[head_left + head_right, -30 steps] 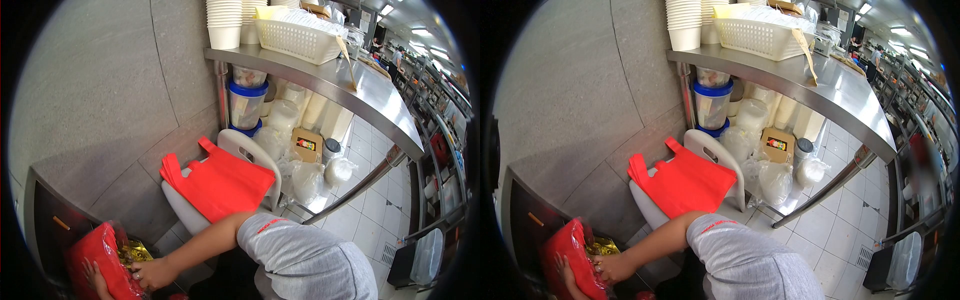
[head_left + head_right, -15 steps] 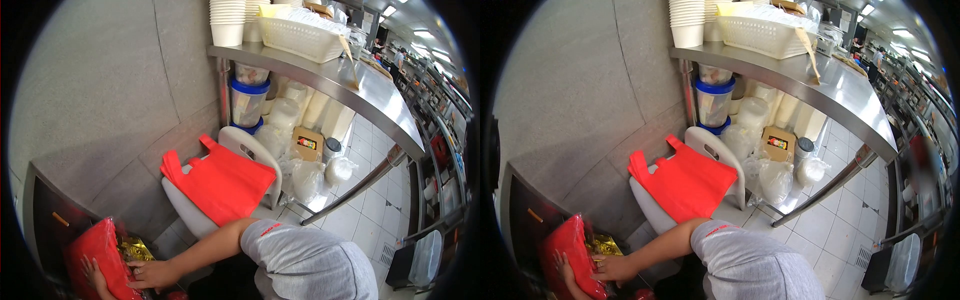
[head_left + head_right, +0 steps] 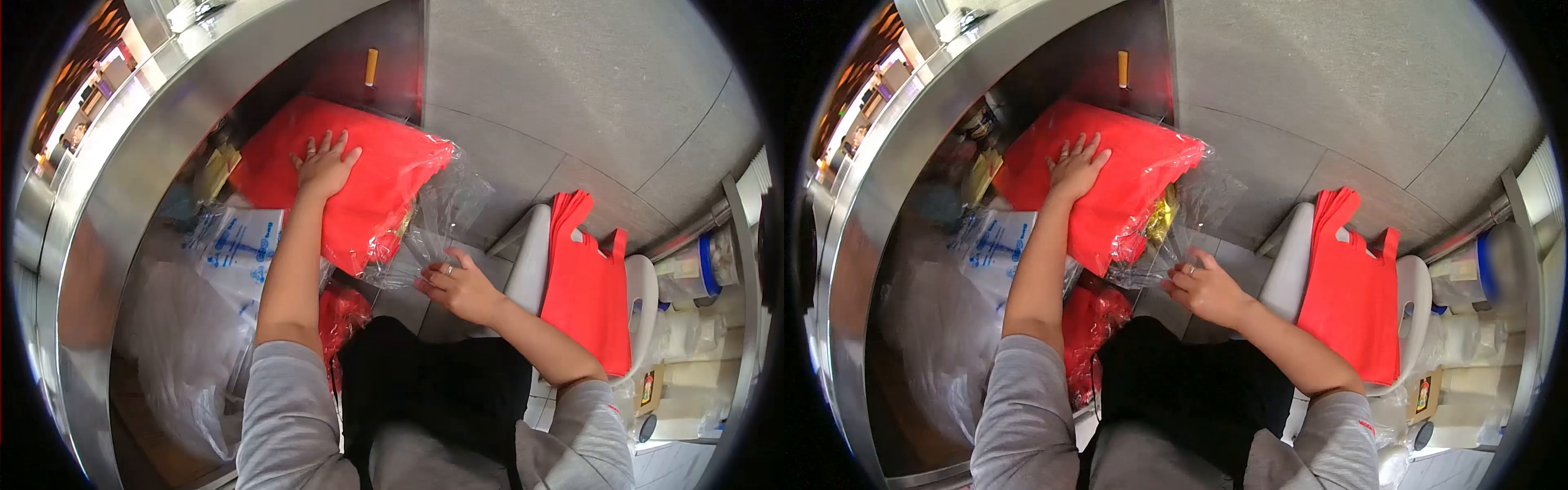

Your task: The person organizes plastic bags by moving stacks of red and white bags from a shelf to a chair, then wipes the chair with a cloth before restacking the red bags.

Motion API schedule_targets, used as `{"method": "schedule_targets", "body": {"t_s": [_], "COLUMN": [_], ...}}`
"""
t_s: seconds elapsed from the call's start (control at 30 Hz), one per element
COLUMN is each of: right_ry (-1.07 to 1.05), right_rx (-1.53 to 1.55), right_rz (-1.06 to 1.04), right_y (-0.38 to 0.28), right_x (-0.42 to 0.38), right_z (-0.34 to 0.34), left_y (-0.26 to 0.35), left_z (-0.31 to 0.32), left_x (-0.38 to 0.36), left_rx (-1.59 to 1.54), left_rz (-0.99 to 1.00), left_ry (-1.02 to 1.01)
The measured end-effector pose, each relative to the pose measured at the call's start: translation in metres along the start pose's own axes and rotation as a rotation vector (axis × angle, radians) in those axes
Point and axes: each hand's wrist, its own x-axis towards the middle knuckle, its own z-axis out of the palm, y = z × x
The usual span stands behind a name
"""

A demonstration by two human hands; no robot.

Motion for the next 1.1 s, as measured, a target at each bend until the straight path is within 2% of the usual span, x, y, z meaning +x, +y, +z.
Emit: {"method": "schedule_targets", "body": {"t_s": [0.1,0.23,0.33,0.43,0.47,0.6,0.7,0.73,0.77,0.8,0.87,0.97,1.0,1.1], "right_ry": [0.064,0.385,0.522,0.476,0.461,0.509,0.468,0.479,0.488,0.488,0.484,0.48,0.486,0.714], "right_rx": [0.392,0.502,0.585,1.572,1.727,1.879,1.946,2.026,2.105,2.052,1.952,2.092,2.107,1.998], "right_rz": [0.284,0.527,0.661,1.18,1.263,1.295,1.317,1.301,1.285,1.326,1.403,1.293,1.406,1.366], "right_y": [-0.002,-0.002,0.016,0.045,0.051,0.065,0.066,0.067,0.067,0.067,0.064,0.061,0.064,0.07], "right_x": [0.005,0.025,0.053,0.077,0.082,0.085,0.094,0.097,0.1,0.106,0.123,0.142,0.147,0.148], "right_z": [-0.01,-0.034,-0.025,0.006,0.009,0.043,0.053,0.052,0.05,0.05,0.052,0.048,0.048,0.085], "left_y": [0.002,0.003,-0.011,-0.028,-0.034,-0.083,-0.11,-0.121,-0.13,-0.134,-0.135,-0.135,-0.133,-0.132], "left_z": [0.004,-0.001,-0.008,-0.021,-0.027,-0.019,-0.021,-0.019,-0.015,-0.013,-0.003,0.003,0.002,0.008], "left_x": [0.001,-0.006,0.003,0.014,0.012,0.025,0.016,0.018,0.019,0.019,0.016,0.011,0.008,0.004], "left_rx": [-0.096,-0.236,-0.45,-0.734,-0.619,-0.44,-0.136,-0.048,0.038,0.123,0.03,0.046,0.047,0.067], "left_rz": [0.018,0.05,0.123,0.132,0.131,0.05,-0.24,-0.258,-0.275,-0.293,-0.289,-0.237,-0.223,-0.209], "left_ry": [0.08,0.169,0.119,0.124,0.19,0.262,0.276,0.211,0.146,0.081,0.093,0.121,0.119,0.184]}}
